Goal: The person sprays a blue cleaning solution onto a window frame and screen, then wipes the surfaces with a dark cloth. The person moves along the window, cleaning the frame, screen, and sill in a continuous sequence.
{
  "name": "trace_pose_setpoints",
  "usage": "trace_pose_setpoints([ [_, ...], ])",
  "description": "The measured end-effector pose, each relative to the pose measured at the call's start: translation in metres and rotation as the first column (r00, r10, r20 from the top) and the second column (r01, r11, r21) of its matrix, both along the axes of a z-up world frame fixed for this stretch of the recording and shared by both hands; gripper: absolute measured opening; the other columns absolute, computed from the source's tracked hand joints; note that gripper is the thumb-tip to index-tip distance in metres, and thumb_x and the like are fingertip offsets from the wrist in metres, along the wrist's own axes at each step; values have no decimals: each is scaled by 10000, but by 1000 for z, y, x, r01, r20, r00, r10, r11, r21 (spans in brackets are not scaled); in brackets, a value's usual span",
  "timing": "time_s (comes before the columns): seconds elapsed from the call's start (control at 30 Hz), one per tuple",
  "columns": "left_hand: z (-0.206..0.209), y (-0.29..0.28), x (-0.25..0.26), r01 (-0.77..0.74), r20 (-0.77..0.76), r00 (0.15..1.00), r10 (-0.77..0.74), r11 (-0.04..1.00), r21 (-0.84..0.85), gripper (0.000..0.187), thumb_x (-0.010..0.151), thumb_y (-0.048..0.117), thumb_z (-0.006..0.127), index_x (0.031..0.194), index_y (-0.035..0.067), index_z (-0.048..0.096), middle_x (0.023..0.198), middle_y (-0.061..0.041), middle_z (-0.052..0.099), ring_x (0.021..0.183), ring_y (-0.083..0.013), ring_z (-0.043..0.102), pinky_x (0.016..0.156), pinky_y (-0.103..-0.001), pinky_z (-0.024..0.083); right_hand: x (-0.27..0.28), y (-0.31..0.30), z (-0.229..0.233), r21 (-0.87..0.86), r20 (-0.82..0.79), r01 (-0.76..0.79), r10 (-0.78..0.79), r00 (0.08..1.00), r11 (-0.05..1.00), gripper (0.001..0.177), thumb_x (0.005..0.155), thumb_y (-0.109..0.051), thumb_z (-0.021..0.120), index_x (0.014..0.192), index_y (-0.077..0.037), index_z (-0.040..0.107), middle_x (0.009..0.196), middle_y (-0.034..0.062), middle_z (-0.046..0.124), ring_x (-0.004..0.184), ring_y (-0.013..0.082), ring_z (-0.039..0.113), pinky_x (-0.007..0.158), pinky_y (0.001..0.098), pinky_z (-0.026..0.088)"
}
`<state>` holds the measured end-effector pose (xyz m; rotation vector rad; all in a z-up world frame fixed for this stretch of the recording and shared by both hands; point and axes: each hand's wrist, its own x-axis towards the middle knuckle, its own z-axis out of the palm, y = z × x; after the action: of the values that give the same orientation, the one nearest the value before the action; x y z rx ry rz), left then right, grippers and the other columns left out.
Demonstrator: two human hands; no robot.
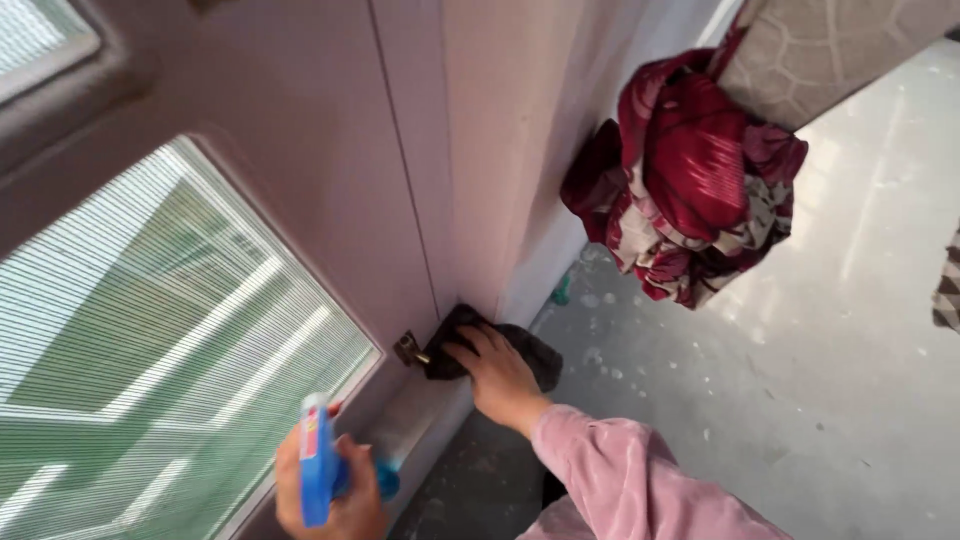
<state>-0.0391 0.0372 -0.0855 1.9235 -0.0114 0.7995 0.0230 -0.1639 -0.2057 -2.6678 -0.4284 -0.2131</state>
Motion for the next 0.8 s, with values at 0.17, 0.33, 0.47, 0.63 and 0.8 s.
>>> trace_pose_setpoints([
  [0.17,4,17,-19,-193,-27,981,194,980,40,214,879,-117,594,1083,-106,533,1000,-171,688,500,-163,540,552,-262,444,-26,64,12,-58,-422,4,-28,906,998,583,770,30,466,1319,-144,557,1456,164,410,1351,491,284,978,586,377],
  [0.33,3,34,-29,-215,-93,972,218,976,43,198,892,-105,561,1084,-119,517,1048,-173,678,583,-180,533,593,-263,412,-56,95,17,69,-267,-167,179,947,984,509,794,3,477,1284,-92,572,1337,195,467,1210,482,358,926,594,368],
  [0.47,1,36,-24,-159,34,987,158,987,32,317,920,-135,546,1231,-141,485,1090,-212,645,513,-185,533,567,-247,444,-45,81,9,-64,-98,-396,389,916,916,608,753,-62,523,1354,-155,536,1304,126,550,1035,350,490,730,493,486],
  [0.63,18,30,-25,-143,-85,987,139,988,-53,378,898,-128,531,1275,-106,508,1129,-153,643,542,-171,556,607,-250,474,-19,36,11,-58,-126,-325,316,940,944,538,737,-99,584,1258,-231,594,1370,115,482,1258,417,393,1015,596,282],
  [0.8,3,34,-17,-136,-89,988,124,980,-142,365,867,-100,555,1233,-88,547,1118,-130,643,553,-136,456,564,-242,443,-39,65,-17,162,-14,-143,147,989,976,510,700,6,539,1173,-129,673,1282,160,511,1177,418,455,1019,544,389],
])
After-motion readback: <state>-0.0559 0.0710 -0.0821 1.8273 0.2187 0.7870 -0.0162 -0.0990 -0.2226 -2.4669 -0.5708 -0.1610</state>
